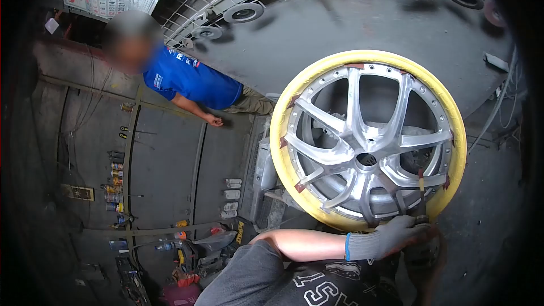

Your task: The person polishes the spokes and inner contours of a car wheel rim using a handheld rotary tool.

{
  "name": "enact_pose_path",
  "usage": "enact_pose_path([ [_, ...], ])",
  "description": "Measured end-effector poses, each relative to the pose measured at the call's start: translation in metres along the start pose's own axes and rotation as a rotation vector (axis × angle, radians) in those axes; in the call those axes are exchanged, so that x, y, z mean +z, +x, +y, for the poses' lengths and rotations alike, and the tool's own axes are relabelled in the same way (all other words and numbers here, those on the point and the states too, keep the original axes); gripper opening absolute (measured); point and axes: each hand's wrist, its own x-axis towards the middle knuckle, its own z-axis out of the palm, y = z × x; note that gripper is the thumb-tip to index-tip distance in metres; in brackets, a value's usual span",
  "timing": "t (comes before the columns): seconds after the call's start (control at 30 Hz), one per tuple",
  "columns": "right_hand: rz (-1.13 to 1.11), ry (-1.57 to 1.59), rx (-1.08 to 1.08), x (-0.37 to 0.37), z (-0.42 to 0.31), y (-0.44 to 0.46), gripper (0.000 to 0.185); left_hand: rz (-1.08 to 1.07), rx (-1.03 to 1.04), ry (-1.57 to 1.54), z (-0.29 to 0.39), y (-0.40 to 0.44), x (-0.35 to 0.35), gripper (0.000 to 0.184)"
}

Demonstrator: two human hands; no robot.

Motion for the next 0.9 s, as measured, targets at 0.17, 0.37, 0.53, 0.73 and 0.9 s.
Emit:
enact_pose_path([
  [0.17,-0.092,-0.024,-0.009,-0.012,0.020,-0.008,0.095,0.067,-0.160,-0.404,-0.065,0.028,0.021,0.030],
  [0.37,-0.130,0.153,0.141,-0.024,-0.001,-0.012,0.083,-0.145,-0.305,-0.038,0.033,-0.005,0.015,0.032],
  [0.53,-0.119,0.079,0.050,-0.026,0.021,-0.023,0.093,-0.726,-0.509,-1.125,-0.068,-0.002,-0.013,0.044],
  [0.73,-0.231,0.035,0.279,-0.022,0.031,-0.030,0.100,-0.135,-0.546,-0.457,-0.008,0.001,-0.005,0.052],
  [0.9,-0.017,0.034,0.168,-0.017,0.042,-0.028,0.103,-0.037,-0.531,-0.479,-0.044,0.014,-0.014,0.034],
])
